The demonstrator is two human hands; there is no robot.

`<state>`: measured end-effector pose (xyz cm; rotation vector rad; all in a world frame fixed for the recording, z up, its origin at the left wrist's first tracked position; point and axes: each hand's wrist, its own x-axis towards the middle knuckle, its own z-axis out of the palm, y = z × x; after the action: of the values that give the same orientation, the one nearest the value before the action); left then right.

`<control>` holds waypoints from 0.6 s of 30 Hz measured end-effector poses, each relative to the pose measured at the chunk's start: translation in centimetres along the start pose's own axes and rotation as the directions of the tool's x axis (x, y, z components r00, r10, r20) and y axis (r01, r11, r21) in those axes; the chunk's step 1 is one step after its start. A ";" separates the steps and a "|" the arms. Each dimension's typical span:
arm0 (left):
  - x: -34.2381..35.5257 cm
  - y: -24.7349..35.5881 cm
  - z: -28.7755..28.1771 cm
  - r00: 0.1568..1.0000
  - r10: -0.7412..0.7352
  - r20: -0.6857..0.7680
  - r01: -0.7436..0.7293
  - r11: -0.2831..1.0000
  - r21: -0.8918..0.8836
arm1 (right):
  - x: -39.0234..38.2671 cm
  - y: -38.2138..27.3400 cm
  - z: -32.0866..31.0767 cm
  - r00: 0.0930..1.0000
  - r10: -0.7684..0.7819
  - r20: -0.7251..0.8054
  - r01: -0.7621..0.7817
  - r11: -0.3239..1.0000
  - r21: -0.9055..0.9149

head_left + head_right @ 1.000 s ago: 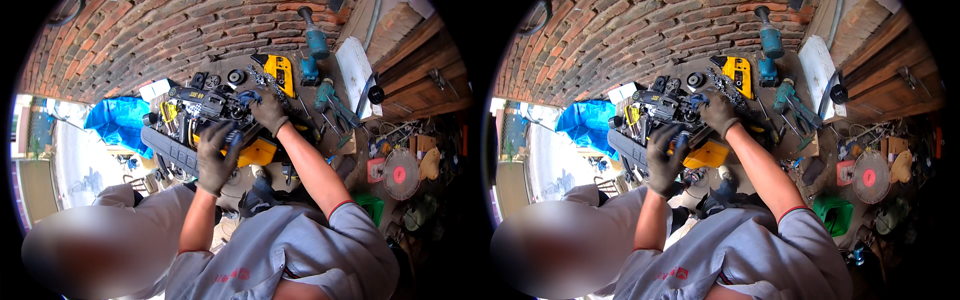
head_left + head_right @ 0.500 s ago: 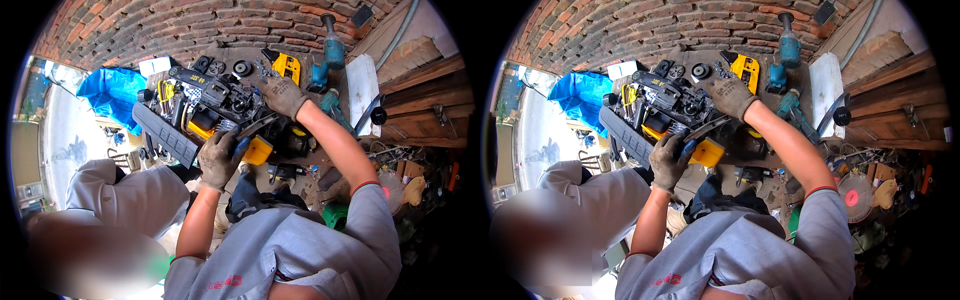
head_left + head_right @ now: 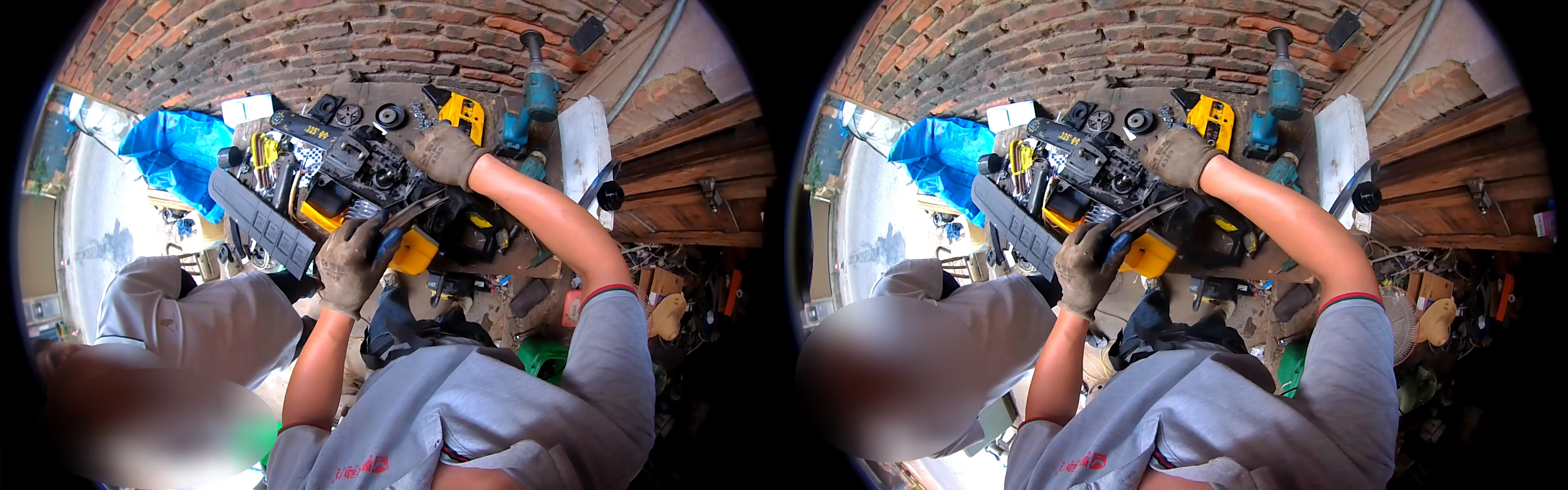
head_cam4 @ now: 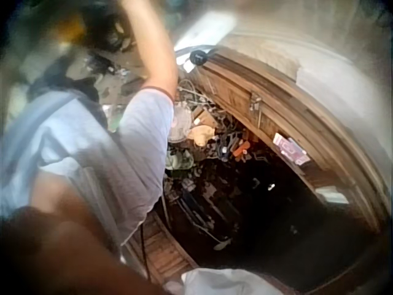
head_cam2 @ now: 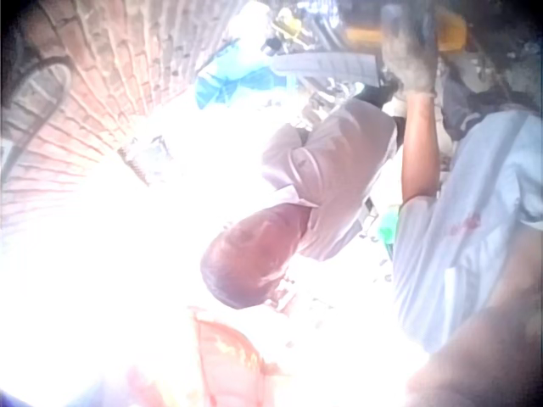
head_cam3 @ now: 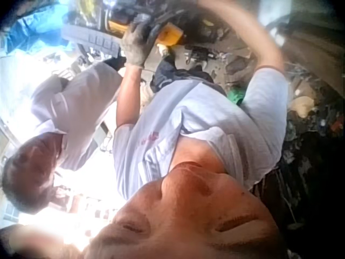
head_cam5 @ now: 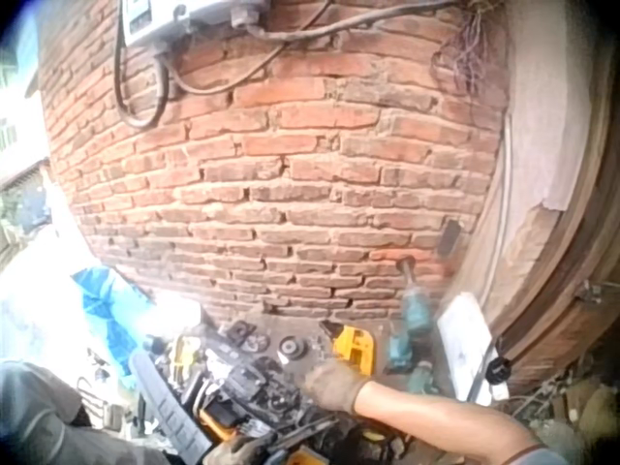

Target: The person uses a hammer and a screwdriver to work on a disassembled engine block placed on a workbench. They repeatedly tap components inside the engine and adjust parts with the screwdriver while another person stands nearby.

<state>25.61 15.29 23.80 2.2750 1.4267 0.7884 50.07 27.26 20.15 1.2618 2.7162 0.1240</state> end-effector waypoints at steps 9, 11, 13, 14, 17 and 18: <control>-0.1 0.0 0.2 1.000 -0.003 -0.013 0.003 1.000 -0.021 | 0.8 1.0 2.2 0.937 -0.155 -0.312 0.127 0.986 -0.110; -0.1 -0.1 0.2 1.000 0.002 -0.023 -0.002 1.000 -0.023 | 1.4 1.4 2.3 0.930 -0.203 -0.307 0.165 0.976 -0.143; 0.0 0.1 0.2 0.999 0.003 -0.033 -0.003 1.000 -0.025 | 1.8 1.8 2.4 0.903 -0.257 -0.344 0.204 0.962 -0.183; 0.1 0.1 0.2 1.000 0.000 -0.026 -0.001 1.000 -0.027 | 2.0 1.7 3.0 0.907 -0.261 -0.331 0.209 0.960 -0.187; 0.0 0.1 0.1 1.000 -0.006 -0.018 0.005 1.000 -0.024 | 2.3 1.5 4.1 0.921 -0.255 -0.294 0.218 0.964 -0.154; -0.1 0.0 0.1 1.000 -0.007 -0.020 0.007 1.000 -0.019 | 2.1 1.1 3.1 0.934 -0.258 -0.246 0.227 0.963 -0.148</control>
<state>25.67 15.18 23.70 2.2531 1.4294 0.8214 50.04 29.61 17.00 0.9246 3.0107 0.4467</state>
